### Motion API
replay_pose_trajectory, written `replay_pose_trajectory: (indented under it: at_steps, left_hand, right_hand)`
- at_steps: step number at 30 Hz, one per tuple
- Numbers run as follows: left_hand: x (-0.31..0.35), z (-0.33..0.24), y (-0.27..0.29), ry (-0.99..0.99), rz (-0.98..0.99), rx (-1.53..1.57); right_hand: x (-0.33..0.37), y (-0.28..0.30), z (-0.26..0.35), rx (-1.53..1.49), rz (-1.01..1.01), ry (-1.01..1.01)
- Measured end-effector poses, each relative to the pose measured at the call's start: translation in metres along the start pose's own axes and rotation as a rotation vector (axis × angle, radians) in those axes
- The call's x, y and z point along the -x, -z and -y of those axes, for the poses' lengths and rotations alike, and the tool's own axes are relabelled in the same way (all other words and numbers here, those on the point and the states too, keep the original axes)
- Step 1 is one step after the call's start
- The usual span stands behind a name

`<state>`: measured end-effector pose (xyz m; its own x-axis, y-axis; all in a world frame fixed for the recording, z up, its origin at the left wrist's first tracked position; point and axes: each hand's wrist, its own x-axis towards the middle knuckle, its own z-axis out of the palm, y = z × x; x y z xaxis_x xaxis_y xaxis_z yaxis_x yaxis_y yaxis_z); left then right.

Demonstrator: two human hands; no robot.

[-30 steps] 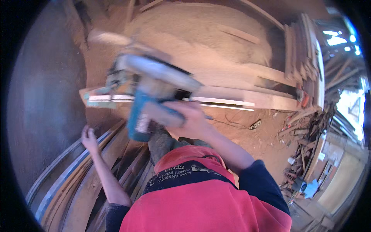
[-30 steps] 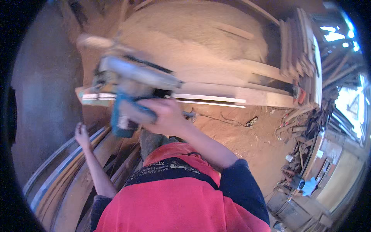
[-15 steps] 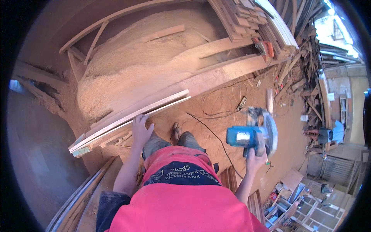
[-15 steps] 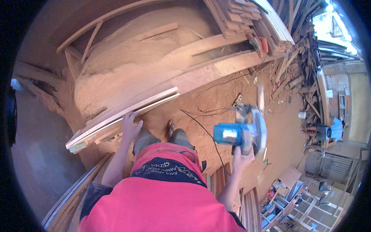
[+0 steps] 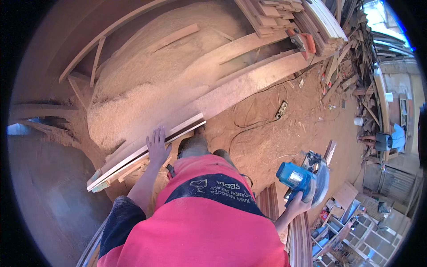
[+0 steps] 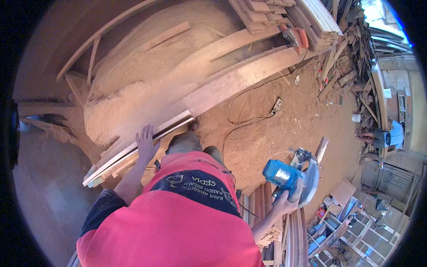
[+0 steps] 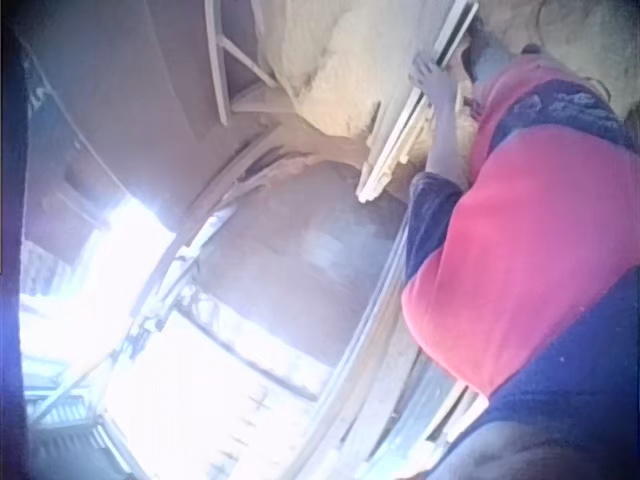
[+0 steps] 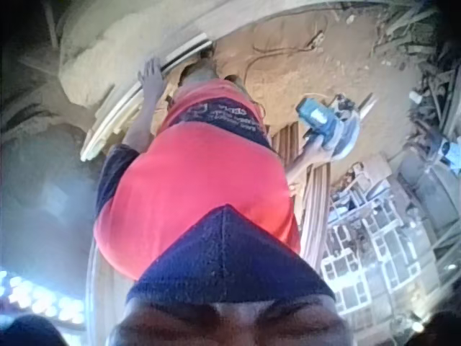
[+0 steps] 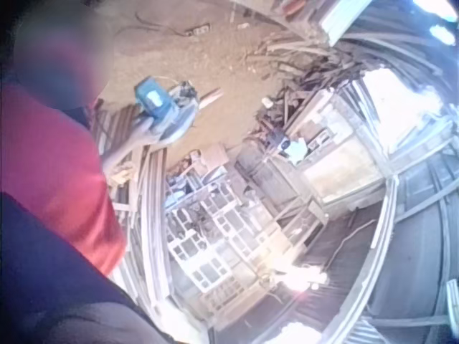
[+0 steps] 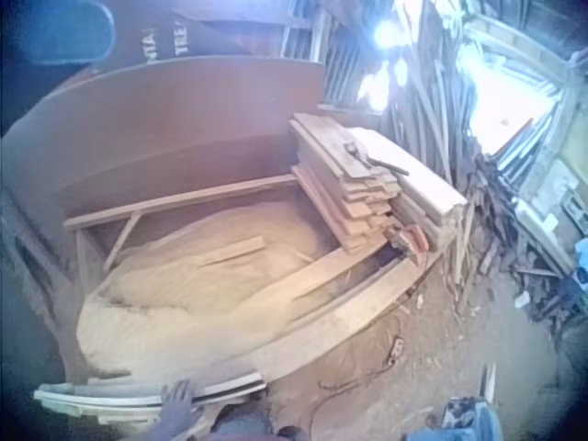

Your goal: The person cuts a wooden plank using a circular saw, moves the sections aside, and then positions a longer wooden plank on the workbench to continue sawing.

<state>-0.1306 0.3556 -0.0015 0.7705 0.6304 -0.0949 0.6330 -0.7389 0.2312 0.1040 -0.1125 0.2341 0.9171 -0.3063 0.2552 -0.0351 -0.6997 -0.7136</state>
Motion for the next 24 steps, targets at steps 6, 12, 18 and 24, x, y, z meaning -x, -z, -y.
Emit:
replay_pose_trajectory:
  at_steps: [6,12,18,24]
  left_hand:
    - [-0.035,-0.001,0.006,0.111,0.195,0.044]
    - [-0.043,-0.016,0.009,0.131,0.269,0.023]
    - [-0.043,-0.052,0.009,0.438,0.193,-0.116]
    - [-0.041,-0.150,0.009,0.725,-0.080,0.052]
  right_hand:
    - [-0.053,-0.063,0.044,0.172,0.160,0.125]
    - [-0.130,-0.146,0.067,0.250,0.424,0.458]
    - [-0.200,-0.273,0.089,0.157,0.754,0.947]
    - [-0.250,-0.388,0.113,0.081,1.112,1.208]
